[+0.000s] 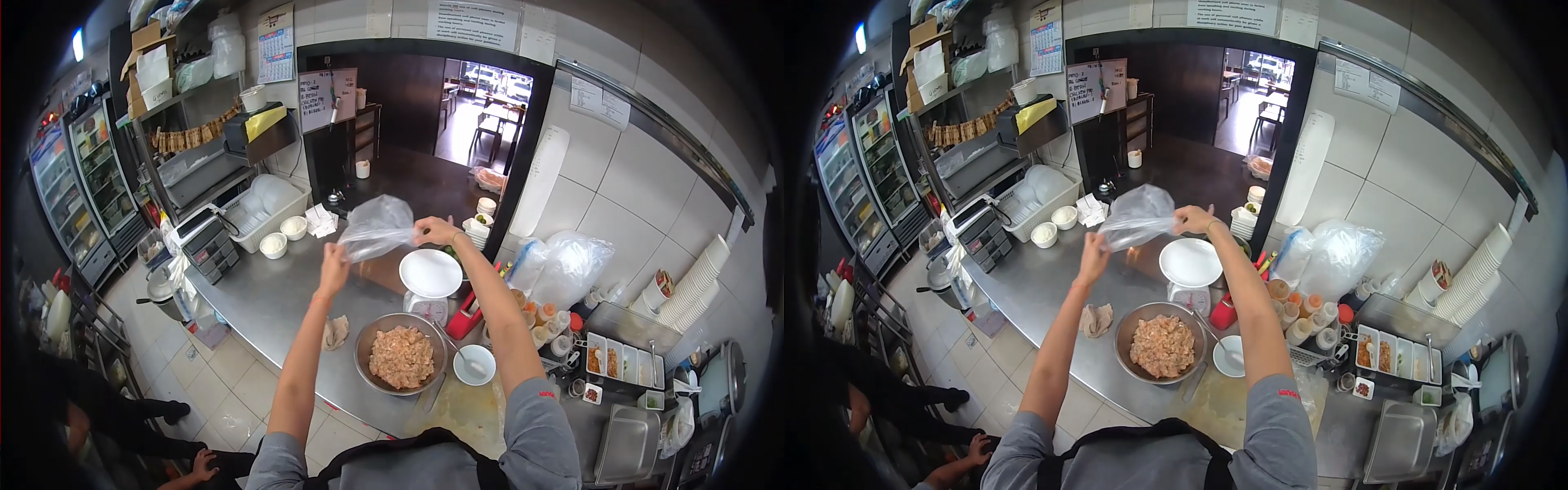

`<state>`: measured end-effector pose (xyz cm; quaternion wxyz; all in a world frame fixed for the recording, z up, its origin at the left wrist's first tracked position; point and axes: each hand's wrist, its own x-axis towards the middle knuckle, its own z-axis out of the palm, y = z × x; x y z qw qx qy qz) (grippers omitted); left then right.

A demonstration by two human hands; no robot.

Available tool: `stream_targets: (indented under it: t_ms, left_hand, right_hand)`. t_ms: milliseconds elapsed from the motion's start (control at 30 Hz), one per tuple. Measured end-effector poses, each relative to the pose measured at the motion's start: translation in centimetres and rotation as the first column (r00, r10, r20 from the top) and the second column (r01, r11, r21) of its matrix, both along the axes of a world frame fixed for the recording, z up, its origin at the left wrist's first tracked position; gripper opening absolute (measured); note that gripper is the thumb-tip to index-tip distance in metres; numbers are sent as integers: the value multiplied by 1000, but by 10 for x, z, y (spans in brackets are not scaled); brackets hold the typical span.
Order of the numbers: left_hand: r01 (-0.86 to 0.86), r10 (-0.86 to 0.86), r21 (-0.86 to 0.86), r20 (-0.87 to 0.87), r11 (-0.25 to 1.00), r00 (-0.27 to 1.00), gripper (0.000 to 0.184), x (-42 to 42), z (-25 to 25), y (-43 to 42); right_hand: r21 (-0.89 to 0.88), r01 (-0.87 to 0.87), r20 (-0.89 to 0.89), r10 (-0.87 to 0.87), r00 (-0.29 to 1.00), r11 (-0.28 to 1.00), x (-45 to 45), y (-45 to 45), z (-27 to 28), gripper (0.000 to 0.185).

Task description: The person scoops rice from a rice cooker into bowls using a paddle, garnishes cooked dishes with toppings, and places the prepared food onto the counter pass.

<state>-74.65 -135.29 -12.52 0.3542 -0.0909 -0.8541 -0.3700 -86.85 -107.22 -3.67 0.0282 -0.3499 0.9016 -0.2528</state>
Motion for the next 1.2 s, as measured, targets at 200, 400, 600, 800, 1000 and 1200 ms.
stream_targets:
  t_ms: [200,400,600,800,1000,1200]
  left_hand:
    - [135,-109,-139,180,981,978,43,-27,-38,68]
    - [360,-341,-102,161,927,926,40,-2,-31,89]
    - [382,-405,277,28,882,914,33,15,-34,102]
    - [403,-440,301,63,864,896,26,24,-42,104]
    - [303,-304,-72,-1,950,953,26,34,-44,105]
    - [227,-238,-121,-86,966,968,19,54,-33,109]
  right_hand:
    - [-97,100,72,-94,993,990,-68,70,-81,13]
    - [-524,323,436,-77,896,788,-26,109,-97,14]
    - [-456,260,402,-64,913,851,16,129,-101,32]
    - [-465,178,218,-83,973,867,76,118,-77,23]
    - [-270,-11,-342,-86,936,963,98,117,-71,23]
    - [-162,110,-468,-174,866,981,118,116,-79,12]
